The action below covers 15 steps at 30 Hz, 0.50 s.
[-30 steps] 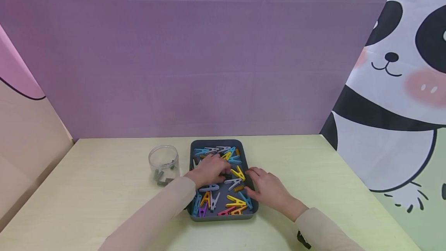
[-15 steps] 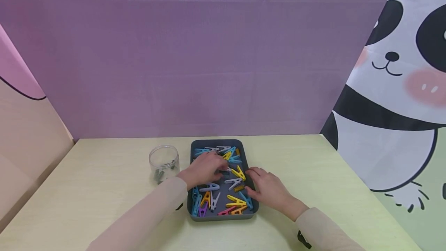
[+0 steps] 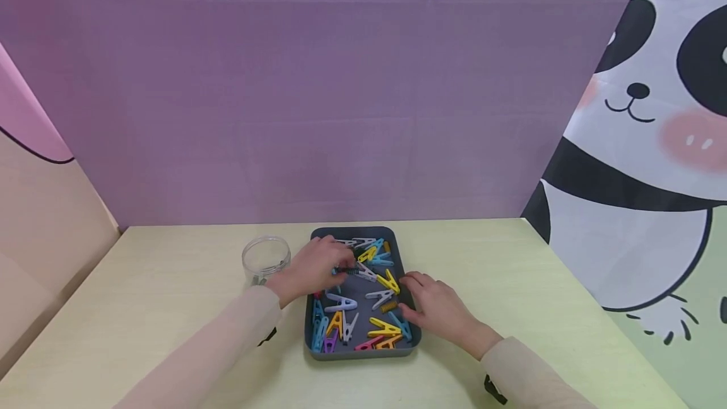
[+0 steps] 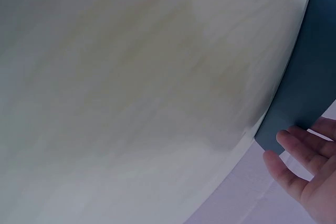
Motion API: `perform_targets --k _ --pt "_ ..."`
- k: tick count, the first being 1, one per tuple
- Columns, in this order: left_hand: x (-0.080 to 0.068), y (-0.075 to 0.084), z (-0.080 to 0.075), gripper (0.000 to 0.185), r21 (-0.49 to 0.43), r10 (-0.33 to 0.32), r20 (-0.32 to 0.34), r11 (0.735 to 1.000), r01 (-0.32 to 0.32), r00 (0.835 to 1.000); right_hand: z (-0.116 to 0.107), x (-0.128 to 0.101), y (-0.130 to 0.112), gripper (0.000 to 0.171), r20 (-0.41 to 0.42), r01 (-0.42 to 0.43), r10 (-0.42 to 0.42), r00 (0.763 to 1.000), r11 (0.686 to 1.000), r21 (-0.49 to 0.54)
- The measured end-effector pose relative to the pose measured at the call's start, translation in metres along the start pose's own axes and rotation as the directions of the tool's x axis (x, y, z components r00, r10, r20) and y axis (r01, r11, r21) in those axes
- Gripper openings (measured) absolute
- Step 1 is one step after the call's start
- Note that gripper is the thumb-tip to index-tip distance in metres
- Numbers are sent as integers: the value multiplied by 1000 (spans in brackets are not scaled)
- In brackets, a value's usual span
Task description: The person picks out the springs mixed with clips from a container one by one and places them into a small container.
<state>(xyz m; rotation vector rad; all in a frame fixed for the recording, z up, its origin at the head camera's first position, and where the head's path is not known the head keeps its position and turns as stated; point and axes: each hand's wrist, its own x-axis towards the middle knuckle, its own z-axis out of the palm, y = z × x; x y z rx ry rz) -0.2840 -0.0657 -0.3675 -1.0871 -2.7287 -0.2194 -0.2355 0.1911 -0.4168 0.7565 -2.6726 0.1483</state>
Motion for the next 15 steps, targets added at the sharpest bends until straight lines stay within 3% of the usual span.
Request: perform_targets --k 5,15 --pt "-7 -3 -12 19 -4 4 -33 1000 -4 999 0 1 0 46 21 -20 20 1000 1000 -6" --pt "-24 -17 -32 19 -26 -61 -95 998 59 994 0 1 -1 47 38 -30 30 999 999 12"
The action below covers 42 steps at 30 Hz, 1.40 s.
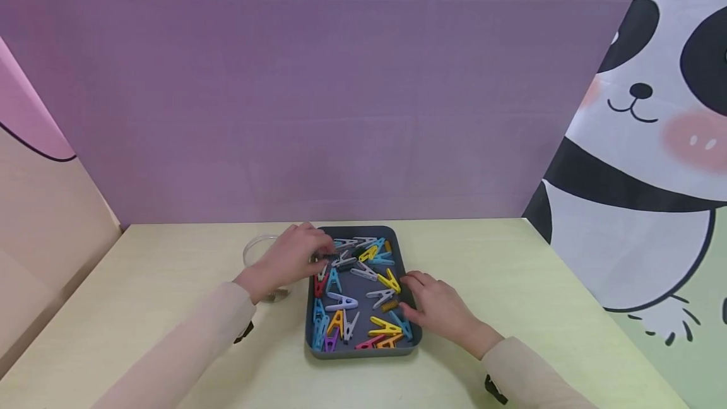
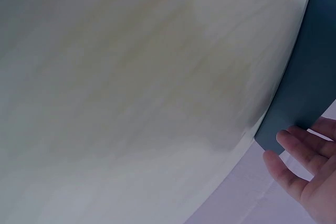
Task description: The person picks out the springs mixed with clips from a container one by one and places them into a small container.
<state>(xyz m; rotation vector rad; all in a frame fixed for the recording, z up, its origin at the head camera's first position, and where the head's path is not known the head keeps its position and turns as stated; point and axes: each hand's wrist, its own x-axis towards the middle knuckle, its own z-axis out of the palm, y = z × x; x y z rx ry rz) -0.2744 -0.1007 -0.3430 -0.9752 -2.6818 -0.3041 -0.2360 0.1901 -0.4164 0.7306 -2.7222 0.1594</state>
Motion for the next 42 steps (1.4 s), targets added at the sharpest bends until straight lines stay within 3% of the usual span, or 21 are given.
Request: perform_targets --k 5,12,25,32,42 --pt "-6 -12 -9 16 37 -12 -40 999 13 999 0 0 0 47 0 0 0 1000 1000 -2" --pt "-16 -26 -18 18 -10 -87 -71 996 86 994 0 0 0 47 -1 3 -3 1000 1000 5" --pt "-37 -53 -20 17 -26 -122 -145 992 120 982 -1 -1 0 47 -6 7 -7 1000 1000 -6" --pt "-45 -64 -16 16 -21 -142 -148 990 141 979 0 -1 0 47 -9 7 -7 1000 1000 -6" --pt "-49 -66 -16 16 -7 -165 -121 986 165 979 -1 -1 0 47 4 -6 6 1000 1000 6"
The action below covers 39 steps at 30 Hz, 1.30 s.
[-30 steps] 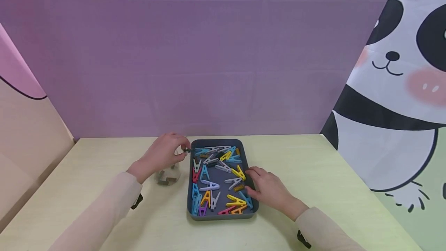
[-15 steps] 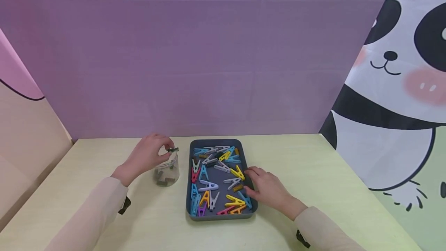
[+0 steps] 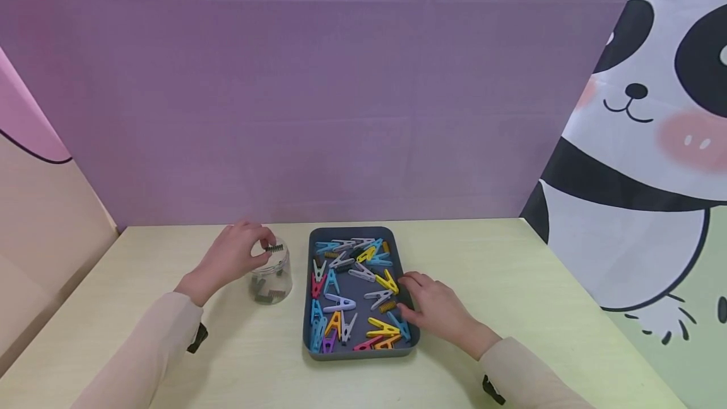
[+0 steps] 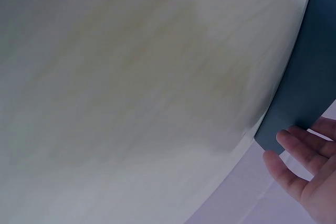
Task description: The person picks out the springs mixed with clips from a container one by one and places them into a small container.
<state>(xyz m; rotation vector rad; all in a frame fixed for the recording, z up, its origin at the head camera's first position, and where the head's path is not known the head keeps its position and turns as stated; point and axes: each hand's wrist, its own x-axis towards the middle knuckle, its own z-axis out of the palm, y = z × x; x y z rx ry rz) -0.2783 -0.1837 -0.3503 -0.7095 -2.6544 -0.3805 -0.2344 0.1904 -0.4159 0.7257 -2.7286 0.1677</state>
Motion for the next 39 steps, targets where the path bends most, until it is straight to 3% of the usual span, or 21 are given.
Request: perform_targets --k 15,39 --pt "-1 -2 4 16 21 -7 36 1000 6 999 1 0 1 47 -11 13 -13 1000 1000 -4" --pt "-1 1 6 15 30 -8 17 1000 7 1000 0 1 1 47 -8 16 -16 1000 1000 -7"
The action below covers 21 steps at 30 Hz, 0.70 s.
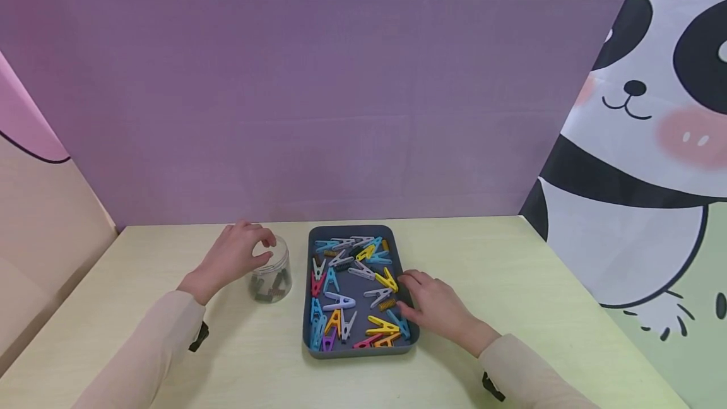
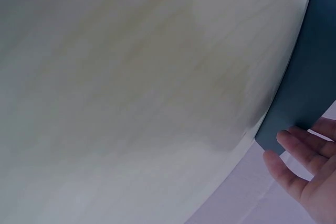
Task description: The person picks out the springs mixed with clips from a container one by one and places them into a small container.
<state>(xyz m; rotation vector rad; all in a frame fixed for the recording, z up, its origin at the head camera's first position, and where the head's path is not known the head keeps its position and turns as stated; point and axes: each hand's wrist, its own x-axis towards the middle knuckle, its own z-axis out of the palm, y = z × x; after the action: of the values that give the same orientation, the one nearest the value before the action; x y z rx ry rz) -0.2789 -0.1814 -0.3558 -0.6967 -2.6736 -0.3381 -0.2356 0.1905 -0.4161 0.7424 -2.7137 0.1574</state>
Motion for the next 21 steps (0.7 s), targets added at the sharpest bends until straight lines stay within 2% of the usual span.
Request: perform_targets --k 9,21 --pt "5 12 -1 19 5 14 -15 1000 -14 1000 -1 0 0 47 10 -10 10 1000 1000 6" --pt "11 36 -2 17 30 43 -29 999 -42 999 1 0 2 48 19 -13 12 1000 999 33"
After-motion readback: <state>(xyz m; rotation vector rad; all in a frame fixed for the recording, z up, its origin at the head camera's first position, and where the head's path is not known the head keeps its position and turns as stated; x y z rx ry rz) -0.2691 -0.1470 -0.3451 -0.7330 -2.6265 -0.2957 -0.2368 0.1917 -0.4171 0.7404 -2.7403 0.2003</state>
